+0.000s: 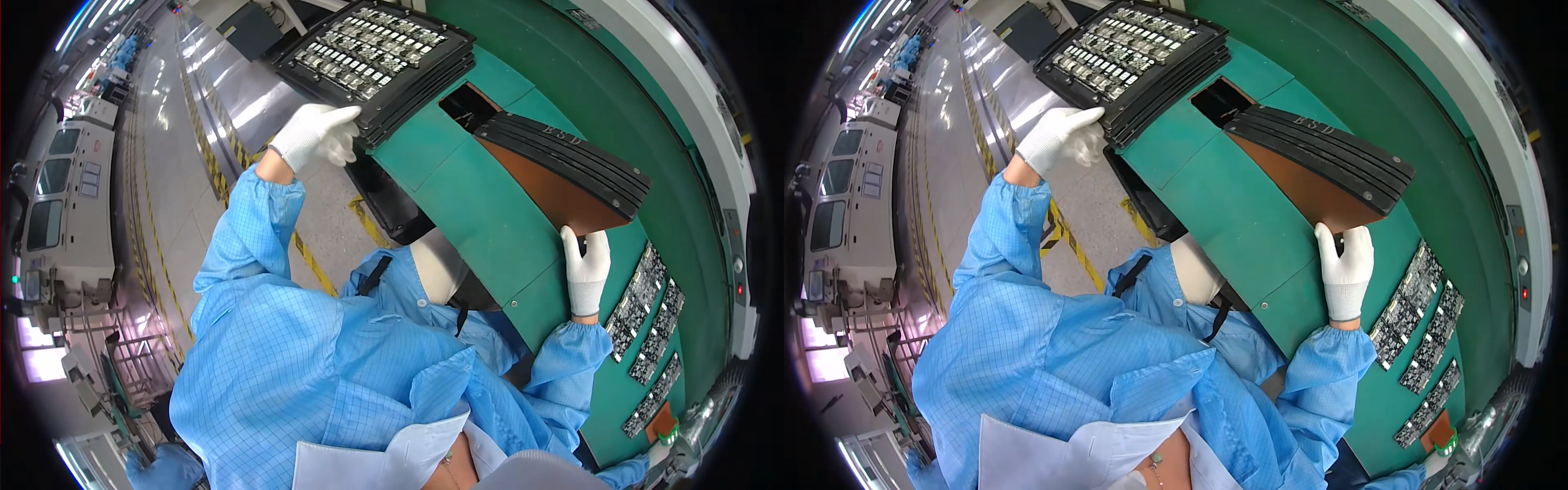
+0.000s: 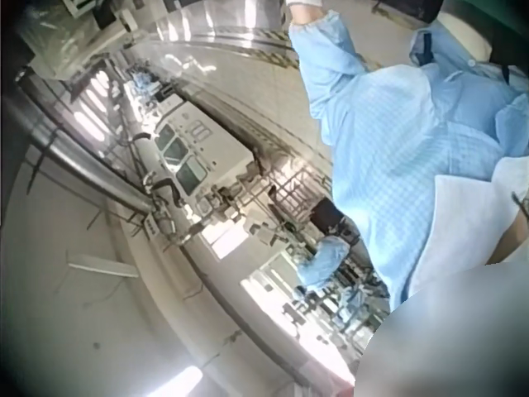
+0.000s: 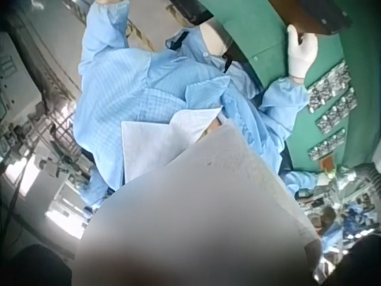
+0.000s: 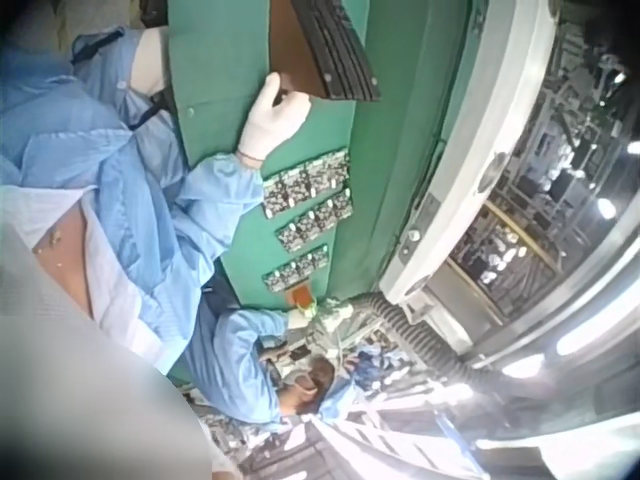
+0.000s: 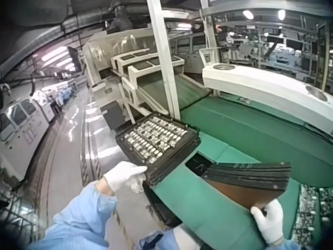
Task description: Picking up printed circuit boards from a tray and placing them onto an assembly line conveyor.
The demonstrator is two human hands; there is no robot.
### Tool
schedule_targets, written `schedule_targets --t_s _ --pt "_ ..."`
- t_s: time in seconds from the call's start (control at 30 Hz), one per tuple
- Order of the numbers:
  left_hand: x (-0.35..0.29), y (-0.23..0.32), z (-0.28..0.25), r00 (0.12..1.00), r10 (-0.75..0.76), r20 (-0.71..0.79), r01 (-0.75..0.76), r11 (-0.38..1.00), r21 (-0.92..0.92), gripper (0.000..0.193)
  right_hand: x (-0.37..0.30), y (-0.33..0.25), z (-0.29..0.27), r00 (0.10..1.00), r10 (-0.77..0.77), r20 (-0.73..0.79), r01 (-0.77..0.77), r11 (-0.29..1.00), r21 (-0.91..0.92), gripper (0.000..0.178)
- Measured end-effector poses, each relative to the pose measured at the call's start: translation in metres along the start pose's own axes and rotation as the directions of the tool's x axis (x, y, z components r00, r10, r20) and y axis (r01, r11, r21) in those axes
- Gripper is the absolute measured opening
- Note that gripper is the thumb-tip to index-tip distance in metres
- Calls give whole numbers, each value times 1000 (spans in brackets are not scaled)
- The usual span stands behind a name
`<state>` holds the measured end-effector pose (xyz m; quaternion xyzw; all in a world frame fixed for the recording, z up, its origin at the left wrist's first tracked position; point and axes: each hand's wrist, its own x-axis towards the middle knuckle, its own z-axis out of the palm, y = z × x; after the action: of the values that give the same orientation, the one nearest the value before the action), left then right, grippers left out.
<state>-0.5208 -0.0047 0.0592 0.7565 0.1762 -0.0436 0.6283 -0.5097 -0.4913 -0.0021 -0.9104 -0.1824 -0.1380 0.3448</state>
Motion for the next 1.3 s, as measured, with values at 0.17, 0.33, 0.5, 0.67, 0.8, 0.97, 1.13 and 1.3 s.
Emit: schedule_targets --t_s 0.17,0.33,0.5,0.67,0.8,0.97,1.13,1.3 --pt "-8 10 -19 972 98 -211 -42 965 259 45 -2 5 2 999 41 33 -41 999 -10 21" --pt "-17 7 20 776 597 -204 -304 638 708 59 -1 4 3 1000 30 0 -30 999 21 22" --pt "0 -10 35 757 641 -122 -289 496 819 80 -1 2 4 1000 31 -2 -31 999 27 22" --pt "8 -14 35 771 615 -163 -297 575 762 85 -1 2 3 999 48 5 -48 998 31 22" --pt "8 -10 33 793 592 -146 -258 543 799 77 -1 3 4 1000 8 -18 -7 998 55 22" --pt "6 -8 27 809 580 -100 -262 506 822 67 0 1 0 996 77 45 -78 997 19 23" --pt "13 9 0 881 468 -71 -352 748 562 55 -2 4 3 1000 2 -12 -1 1000 31 22" --pt "46 -12 -58 673 734 -98 -327 413 850 34 0 5 2 999 40 15 -40 999 23 22"
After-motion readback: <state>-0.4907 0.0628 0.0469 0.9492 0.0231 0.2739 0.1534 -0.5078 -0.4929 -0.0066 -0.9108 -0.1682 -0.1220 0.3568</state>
